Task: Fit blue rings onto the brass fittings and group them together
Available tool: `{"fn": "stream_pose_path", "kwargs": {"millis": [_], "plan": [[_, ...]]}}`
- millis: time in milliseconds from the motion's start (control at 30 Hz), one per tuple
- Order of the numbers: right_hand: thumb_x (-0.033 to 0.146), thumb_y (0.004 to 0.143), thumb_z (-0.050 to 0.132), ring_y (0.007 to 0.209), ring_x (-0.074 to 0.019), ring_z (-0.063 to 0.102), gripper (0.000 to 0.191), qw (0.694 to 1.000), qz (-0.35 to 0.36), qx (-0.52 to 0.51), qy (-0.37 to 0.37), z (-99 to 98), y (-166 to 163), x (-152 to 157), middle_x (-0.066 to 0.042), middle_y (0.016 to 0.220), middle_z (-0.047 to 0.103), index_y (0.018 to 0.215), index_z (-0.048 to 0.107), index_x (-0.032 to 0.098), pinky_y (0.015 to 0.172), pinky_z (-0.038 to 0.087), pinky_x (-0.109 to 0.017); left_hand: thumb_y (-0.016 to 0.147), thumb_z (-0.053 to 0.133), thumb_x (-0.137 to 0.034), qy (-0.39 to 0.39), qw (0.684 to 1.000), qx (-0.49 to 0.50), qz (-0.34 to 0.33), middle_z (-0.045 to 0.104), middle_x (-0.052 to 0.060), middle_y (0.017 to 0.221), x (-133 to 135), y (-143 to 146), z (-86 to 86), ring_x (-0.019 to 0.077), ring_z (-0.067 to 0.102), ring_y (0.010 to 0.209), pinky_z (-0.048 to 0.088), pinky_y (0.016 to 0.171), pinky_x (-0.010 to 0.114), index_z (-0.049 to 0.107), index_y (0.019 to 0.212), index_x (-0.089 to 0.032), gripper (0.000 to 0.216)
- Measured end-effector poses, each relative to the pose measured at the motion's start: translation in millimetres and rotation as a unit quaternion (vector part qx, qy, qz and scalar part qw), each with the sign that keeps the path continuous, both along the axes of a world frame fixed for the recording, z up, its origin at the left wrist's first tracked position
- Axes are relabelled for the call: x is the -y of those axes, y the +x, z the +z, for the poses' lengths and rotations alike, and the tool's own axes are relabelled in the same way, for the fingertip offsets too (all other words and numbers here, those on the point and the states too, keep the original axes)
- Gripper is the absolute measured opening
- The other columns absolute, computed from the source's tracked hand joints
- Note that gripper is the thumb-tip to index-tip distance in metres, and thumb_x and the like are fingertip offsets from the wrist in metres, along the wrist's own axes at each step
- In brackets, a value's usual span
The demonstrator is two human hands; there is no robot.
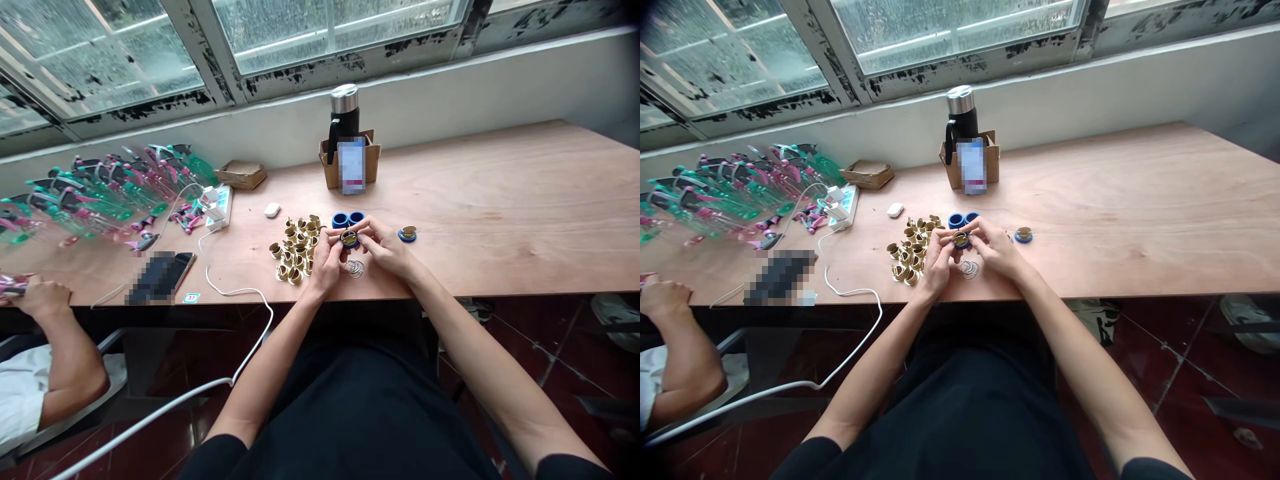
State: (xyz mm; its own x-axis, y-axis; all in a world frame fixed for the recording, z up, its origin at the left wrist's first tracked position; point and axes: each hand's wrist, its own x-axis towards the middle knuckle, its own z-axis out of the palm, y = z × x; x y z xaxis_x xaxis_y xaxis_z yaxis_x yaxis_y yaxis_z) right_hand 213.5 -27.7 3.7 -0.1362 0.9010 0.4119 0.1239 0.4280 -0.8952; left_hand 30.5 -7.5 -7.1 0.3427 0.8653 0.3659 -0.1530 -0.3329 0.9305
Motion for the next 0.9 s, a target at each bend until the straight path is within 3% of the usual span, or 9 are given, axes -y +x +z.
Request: {"fn": "stream_pose_path", "kwargs": {"millis": [367,700,900], "plan": [[0.026,0.101,0.061,0.076,-0.0185,0.069,0.01,1.0,0.001,-0.012,-0.008,1.5,2.3,1.5,-0.002,0.085,0.076,0.108,0.066,0.022,0.07,0.053,-0.033,0.104,0.056,-0.031,0.002,1.0,-0.008,-0.005,0.066,0.0,0.073,2.1,-0.6,3.9,0.0124,0.059,0.061,0.048,0.057,0.025,0.058,0.109,-0.02,0.012],[0.027,0.103,0.059,0.073,-0.0172,0.066,0.008,1.0,0.001,0.005,-0.013,1.5,2.4,0.8,-0.002,0.084,0.074,0.104,0.066,0.021,0.068,0.051,-0.031,0.103,0.059,-0.034,-0.016,1.0,0.008,0.002,0.069,0.0,0.073,-0.1,0.3,-0.1,0.0119,0.062,0.056,0.051,0.052,0.023,0.06,0.105,-0.019,0.015],[0.026,0.102,0.058,0.07,-0.0168,0.063,0.009,0.999,-0.017,0.03,-0.01,0.8,1.9,0.3,-0.001,0.081,0.071,0.106,0.064,0.022,0.067,0.051,-0.031,0.104,0.056,-0.032,-0.014,0.999,-0.035,0.022,0.068,0.002,0.081,-1.5,-0.4,-0.4,0.0123,0.062,0.061,0.05,0.052,0.022,0.061,0.11,-0.021,0.014]]}}
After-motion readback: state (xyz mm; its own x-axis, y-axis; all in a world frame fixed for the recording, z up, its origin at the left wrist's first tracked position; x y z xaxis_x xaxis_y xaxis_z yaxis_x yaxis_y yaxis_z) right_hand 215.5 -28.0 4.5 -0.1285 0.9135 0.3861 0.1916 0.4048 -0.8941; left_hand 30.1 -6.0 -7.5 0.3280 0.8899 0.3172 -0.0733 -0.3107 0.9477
